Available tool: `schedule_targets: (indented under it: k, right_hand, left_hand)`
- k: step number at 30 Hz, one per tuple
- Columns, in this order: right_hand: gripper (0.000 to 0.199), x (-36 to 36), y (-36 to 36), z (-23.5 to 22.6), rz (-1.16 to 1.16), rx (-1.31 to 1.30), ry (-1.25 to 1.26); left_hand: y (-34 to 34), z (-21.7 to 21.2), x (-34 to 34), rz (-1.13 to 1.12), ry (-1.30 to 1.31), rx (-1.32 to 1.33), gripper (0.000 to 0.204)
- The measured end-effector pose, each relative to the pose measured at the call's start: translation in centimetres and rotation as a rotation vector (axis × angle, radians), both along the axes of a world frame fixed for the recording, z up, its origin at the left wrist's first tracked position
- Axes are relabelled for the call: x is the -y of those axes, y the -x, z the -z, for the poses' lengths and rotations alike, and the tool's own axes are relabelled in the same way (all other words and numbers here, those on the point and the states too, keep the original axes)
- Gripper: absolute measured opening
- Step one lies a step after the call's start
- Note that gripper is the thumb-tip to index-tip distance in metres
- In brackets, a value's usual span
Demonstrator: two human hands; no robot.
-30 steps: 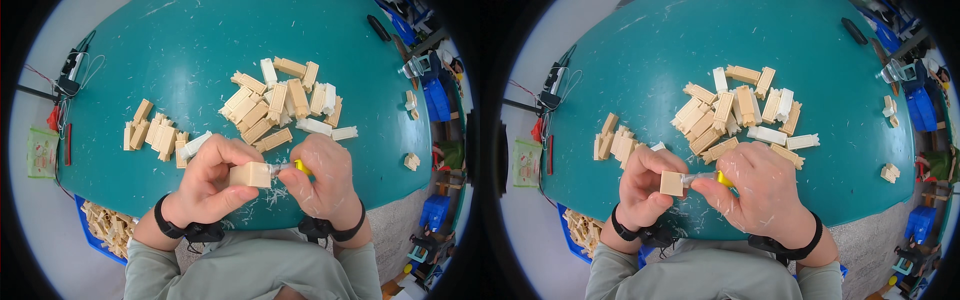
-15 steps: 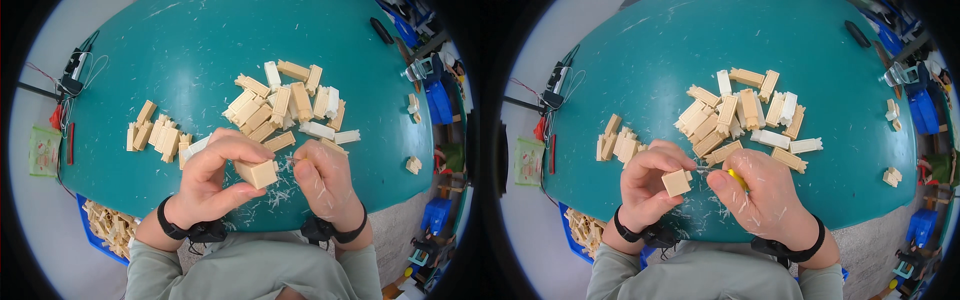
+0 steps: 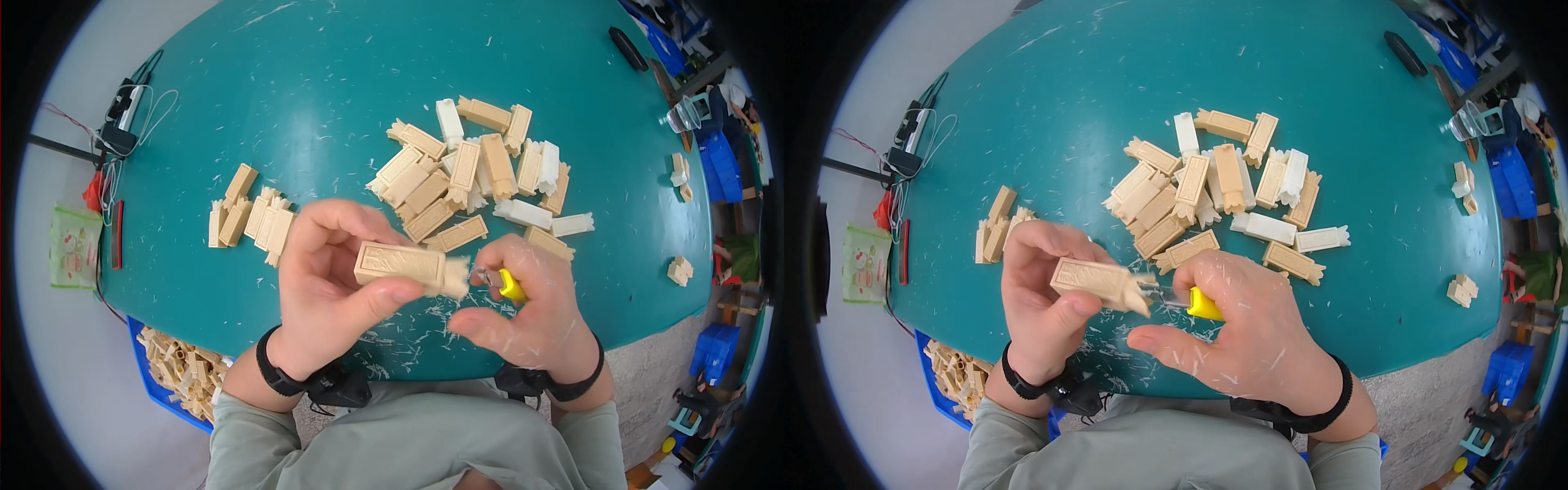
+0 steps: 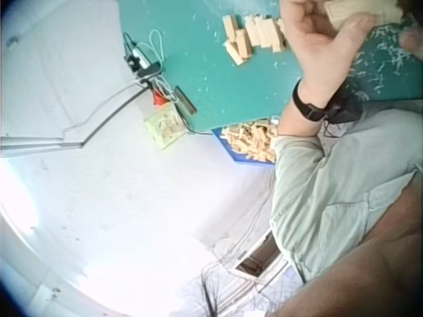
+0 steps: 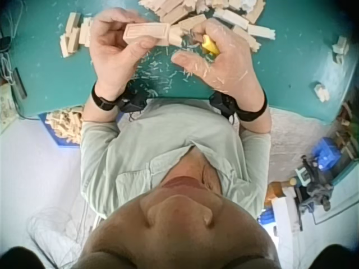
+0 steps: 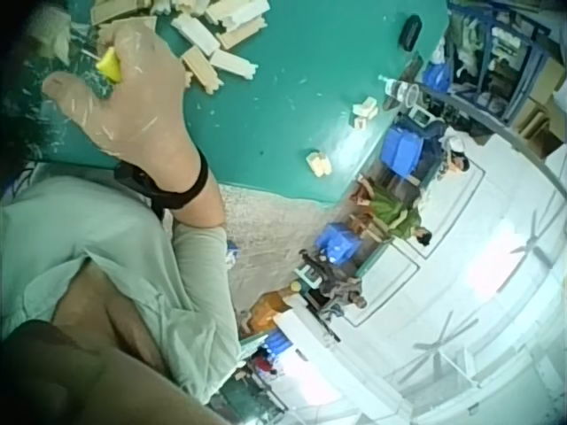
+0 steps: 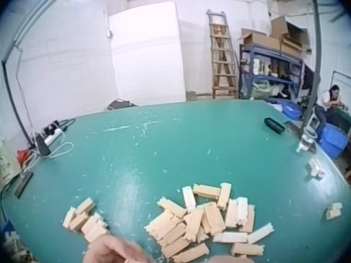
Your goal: The person carves small rectangular wooden blocks using a yellow utility knife. They hold each block in their left hand and carefully shave off thin layers of wood with the knife in their right hand, creating wood shavings that accumulate on the green table. The person works on multiple blocks sequentially, rotating them to access different sides.
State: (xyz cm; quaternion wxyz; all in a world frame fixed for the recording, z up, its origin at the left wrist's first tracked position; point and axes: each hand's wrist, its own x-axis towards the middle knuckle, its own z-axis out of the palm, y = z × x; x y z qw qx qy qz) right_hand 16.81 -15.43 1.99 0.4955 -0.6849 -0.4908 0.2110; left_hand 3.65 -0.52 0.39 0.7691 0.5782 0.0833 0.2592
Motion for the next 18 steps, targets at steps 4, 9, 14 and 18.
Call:
schedule_targets:
  k: [4, 9, 14, 18]
  right_hand:
    - [0.021, -0.1, 0.3, 0.7, -0.015, -0.012, -0.026]
    - [0.016, 0.0, 0.1, 0.7, -0.015, -0.119, -0.069]
    - [0.016, 0.0, 0.0, 0.6, -0.062, -0.117, -0.062]
    - [0.016, 0.0, 0.1, 0.6, -0.068, -0.133, -0.068]
  left_hand:
    - [-0.1, 0.6, 0.1, 0.105, 0.196, -0.053, 0.04]
    - [-0.3, -0.3, 0.7, 0.199, 0.067, -0.069, 0.044]
    - [0.0, -0.4, 0.2, 0.221, -0.232, -0.051, 0.047]
    - [0.1, -0.4, 0.2, 0.219, -0.189, -0.076, 0.042]
